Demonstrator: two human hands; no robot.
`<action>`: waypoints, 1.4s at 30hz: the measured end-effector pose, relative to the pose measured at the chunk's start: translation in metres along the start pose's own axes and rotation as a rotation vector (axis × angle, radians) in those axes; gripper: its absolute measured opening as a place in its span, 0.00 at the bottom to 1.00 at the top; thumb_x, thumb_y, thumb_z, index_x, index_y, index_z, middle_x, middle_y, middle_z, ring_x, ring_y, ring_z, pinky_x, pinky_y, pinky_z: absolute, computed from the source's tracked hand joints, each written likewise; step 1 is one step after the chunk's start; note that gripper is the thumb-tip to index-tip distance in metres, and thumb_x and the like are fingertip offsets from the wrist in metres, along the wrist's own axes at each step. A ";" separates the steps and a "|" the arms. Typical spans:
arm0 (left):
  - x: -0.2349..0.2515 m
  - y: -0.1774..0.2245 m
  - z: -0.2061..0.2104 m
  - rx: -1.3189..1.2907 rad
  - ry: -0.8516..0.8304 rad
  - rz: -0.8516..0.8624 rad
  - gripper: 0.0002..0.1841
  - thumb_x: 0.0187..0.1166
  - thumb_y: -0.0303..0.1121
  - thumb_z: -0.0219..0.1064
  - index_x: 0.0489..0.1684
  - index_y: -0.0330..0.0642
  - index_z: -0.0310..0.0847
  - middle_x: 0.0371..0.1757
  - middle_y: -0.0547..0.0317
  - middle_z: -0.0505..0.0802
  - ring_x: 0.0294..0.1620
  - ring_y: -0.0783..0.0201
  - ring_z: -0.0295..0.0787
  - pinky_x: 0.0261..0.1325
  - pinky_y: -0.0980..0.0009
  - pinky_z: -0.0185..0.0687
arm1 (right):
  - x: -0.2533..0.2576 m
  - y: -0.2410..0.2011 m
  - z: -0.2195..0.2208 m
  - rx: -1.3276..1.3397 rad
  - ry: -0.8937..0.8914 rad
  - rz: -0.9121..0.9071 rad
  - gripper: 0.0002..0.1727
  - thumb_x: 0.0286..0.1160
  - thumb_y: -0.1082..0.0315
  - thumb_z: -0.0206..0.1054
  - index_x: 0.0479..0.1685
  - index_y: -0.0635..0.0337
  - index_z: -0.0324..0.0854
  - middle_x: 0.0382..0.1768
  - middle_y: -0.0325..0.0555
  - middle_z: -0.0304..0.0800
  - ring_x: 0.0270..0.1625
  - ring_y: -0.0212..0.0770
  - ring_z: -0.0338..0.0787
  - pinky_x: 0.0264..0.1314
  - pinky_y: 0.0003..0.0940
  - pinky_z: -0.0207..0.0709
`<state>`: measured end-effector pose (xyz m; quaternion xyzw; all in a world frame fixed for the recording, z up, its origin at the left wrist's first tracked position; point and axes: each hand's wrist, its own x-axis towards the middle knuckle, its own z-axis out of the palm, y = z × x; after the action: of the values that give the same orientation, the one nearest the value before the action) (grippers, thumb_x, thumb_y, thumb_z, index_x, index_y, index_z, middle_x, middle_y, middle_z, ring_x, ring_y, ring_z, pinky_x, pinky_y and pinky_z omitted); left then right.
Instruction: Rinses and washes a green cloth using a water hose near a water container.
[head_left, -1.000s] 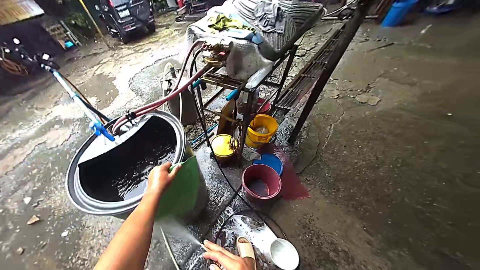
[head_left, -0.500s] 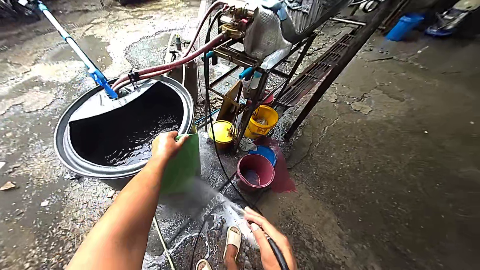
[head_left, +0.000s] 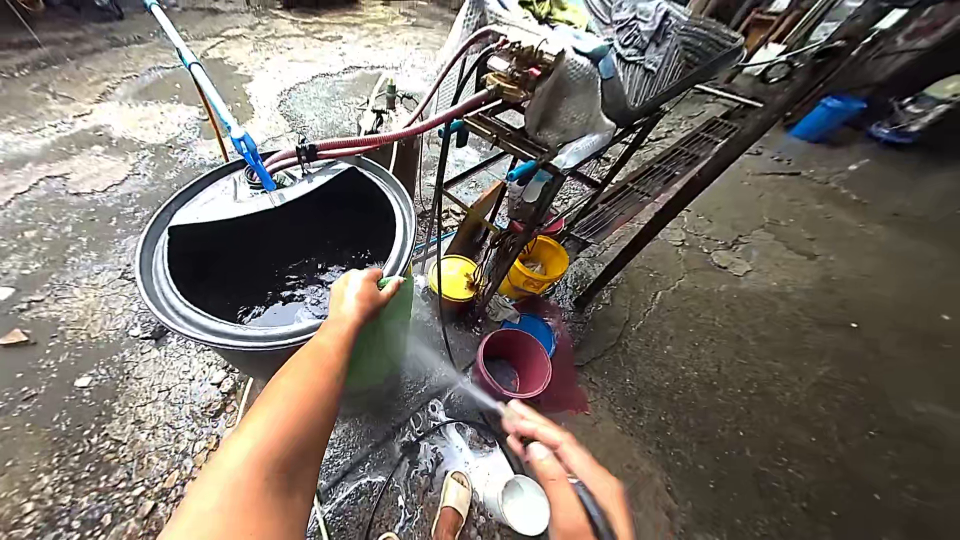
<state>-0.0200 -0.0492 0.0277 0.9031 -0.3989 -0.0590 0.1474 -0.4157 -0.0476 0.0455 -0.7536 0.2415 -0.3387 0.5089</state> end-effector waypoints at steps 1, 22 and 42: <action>0.000 0.001 -0.001 -0.002 -0.003 -0.002 0.33 0.81 0.69 0.54 0.30 0.47 0.84 0.30 0.48 0.91 0.41 0.43 0.92 0.41 0.37 0.83 | -0.005 0.008 0.005 -0.035 -0.073 0.052 0.19 0.85 0.69 0.52 0.57 0.65 0.88 0.64 0.51 0.92 0.71 0.48 0.88 0.71 0.45 0.87; -0.003 -0.001 0.000 -0.015 -0.008 0.022 0.32 0.82 0.67 0.55 0.31 0.45 0.84 0.31 0.47 0.91 0.42 0.43 0.92 0.43 0.38 0.83 | -0.042 0.022 0.009 -0.076 0.020 -0.055 0.19 0.87 0.68 0.51 0.59 0.68 0.86 0.71 0.62 0.85 0.76 0.56 0.84 0.77 0.50 0.82; 0.006 -0.004 -0.001 -0.006 0.004 0.022 0.32 0.82 0.68 0.54 0.30 0.48 0.85 0.31 0.49 0.91 0.41 0.45 0.92 0.42 0.39 0.83 | -0.051 0.045 0.013 -0.041 -0.018 0.197 0.22 0.90 0.68 0.46 0.52 0.67 0.89 0.58 0.51 0.95 0.69 0.47 0.90 0.75 0.47 0.83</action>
<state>-0.0130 -0.0507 0.0276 0.8984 -0.4083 -0.0566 0.1517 -0.4401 -0.0199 -0.0131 -0.7395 0.3169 -0.2751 0.5264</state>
